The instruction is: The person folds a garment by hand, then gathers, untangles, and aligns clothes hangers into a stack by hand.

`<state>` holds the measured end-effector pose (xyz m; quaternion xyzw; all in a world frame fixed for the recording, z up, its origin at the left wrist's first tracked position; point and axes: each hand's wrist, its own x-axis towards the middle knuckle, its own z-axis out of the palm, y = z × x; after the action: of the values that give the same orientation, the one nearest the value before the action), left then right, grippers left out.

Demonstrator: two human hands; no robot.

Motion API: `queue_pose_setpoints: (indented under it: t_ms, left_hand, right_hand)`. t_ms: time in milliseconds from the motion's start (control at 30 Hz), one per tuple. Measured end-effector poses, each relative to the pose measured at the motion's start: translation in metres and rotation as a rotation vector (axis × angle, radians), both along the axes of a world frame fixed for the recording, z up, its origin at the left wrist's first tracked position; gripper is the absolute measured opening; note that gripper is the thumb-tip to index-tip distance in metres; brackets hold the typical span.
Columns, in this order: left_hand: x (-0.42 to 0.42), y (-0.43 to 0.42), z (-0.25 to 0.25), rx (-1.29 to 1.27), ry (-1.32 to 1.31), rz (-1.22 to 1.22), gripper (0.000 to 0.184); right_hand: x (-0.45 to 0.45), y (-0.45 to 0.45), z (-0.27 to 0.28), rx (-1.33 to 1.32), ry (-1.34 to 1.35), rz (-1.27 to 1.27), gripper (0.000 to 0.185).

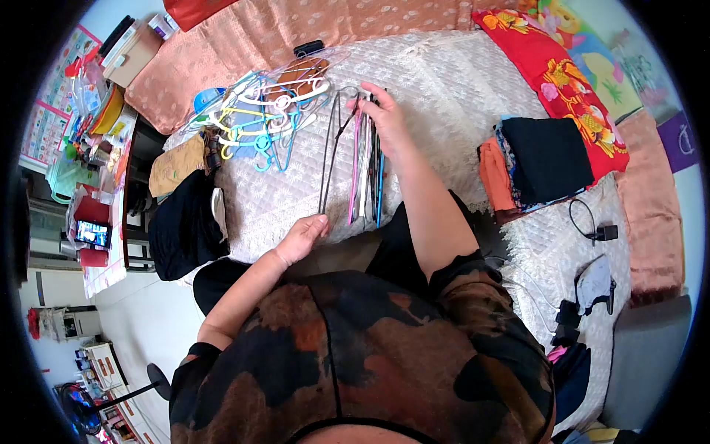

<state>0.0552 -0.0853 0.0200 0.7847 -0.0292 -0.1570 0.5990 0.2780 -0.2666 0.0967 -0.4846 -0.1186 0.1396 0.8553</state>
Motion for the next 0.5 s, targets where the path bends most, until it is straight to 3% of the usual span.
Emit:
queue_pose_setpoints:
  t_ms: [133,233,367,500]
  left_hand:
    - [0.009,-0.003,-0.001,0.004,-0.099,-0.150,0.041]
    - [0.011,0.003,-0.019,-0.070,-0.056,-0.094,0.034]
    - [0.008,0.021,-0.022,-0.052,0.227,0.064,0.029]
    - [0.011,0.042,-0.016,-0.027,0.154,0.108,0.028]
  right_hand:
    - [-0.017,-0.002,0.025,-0.018,-0.050,0.003,0.042]
    - [-0.023,0.005,0.022,-0.050,-0.105,-0.008,0.041]
    - [-0.017,0.015,0.004,-0.212,-0.045,0.007,0.037]
    - [-0.018,0.016,0.005,-0.249,-0.083,-0.008,0.037]
